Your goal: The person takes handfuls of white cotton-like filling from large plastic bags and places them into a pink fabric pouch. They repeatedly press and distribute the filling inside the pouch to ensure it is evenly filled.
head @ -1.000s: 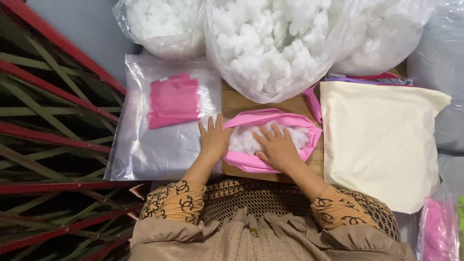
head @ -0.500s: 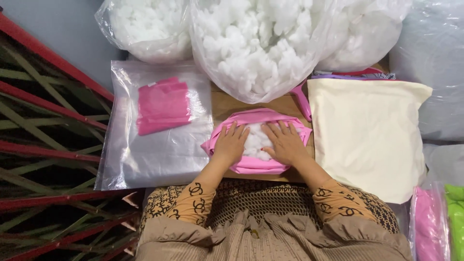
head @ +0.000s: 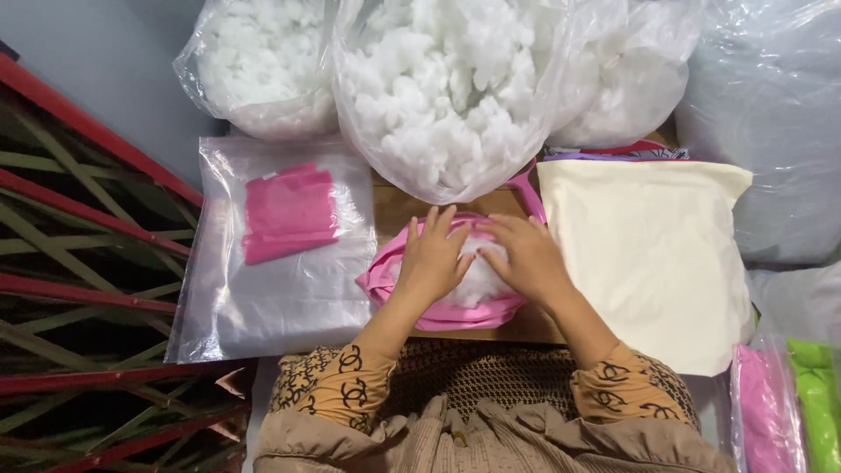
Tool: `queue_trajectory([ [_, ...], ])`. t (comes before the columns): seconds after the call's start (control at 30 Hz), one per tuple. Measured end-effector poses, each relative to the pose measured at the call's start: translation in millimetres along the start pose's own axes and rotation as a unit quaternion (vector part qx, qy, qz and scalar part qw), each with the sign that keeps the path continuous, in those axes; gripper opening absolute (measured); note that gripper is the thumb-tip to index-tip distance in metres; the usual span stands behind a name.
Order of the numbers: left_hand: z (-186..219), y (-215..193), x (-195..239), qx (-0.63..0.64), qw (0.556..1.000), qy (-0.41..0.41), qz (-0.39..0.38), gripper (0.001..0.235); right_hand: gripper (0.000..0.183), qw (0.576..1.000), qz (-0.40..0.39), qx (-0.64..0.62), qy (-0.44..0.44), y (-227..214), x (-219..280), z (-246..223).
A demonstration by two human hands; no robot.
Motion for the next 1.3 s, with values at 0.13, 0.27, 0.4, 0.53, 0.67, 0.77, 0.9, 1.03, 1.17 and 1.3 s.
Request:
queue_trajectory([
  [0.13, 27.1, -34.1, -38.0, 0.017, 0.976, 0.034, 0.215, 0.047, 0.035, 0.986, 0.166, 0.025, 0.019, -42.5, -34.2, 19.0],
  [0.27, 39.0, -32.5, -95.1, 0.004, 0.954, 0.029, 0.298, 0.059, 0.070, 0.977, 0.194, 0.032, 0.084, -50.4, -78.3, 28.1],
  [0.4, 32.6, -8.2, -127.9, -0.007, 0.949, 0.026, 0.313, 0.050, 0.023, 0.971, 0.204, -0.019, 0.120, 3.2, -98.3, 72.7],
  [0.53, 38.2, -35.8, -105.0, 0.029, 0.949, 0.018, 0.314, 0.048, 0.014, 0.947, 0.279, -0.102, 0.122, -40.3, -86.9, 73.7],
  [0.67, 28.2, -40.5, -77.1, 0.241, 0.914, 0.043, 0.322, 0.044, 0.027, 0.836, 0.336, -0.408, 0.147, -72.2, -61.6, 50.3],
  [0.77, 41.9, -51.8, -42.3, 0.381, 0.894, 0.012, 0.236, 0.045, 0.033, 0.778, 0.329, -0.511, 0.158, -84.3, -37.1, 26.5],
  [0.9, 62.5, -62.2, -1.6, 0.506, 0.859, -0.071, -0.013, 0.080, 0.032, 0.863, 0.209, -0.415, 0.196, -90.5, -11.4, -6.5],
  [1.03, 51.3, -18.2, -4.5, 0.473, 0.875, -0.080, -0.059, 0.080, 0.055, 0.925, 0.090, -0.314, 0.196, -103.0, -4.8, -35.5],
  [1.17, 19.7, 27.6, -19.6, 0.493, 0.837, -0.226, -0.063, 0.026, 0.037, 0.933, 0.017, -0.297, 0.204, -87.6, -1.6, -18.8],
  [1.3, 10.2, -8.0, -18.9, 0.363, 0.908, -0.203, -0.048, 0.019, 0.027, 0.934, 0.018, -0.278, 0.221, -85.2, 1.5, -1.3],
])
Point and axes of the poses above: each hand's wrist, its own x-axis away from the middle knuckle, its own y-axis out of the palm, z = x × y, the point moved 1 cm from there along -x, towards the middle knuckle, and after that the axes turned 12 degrees about -y, right-handed, at the moved point
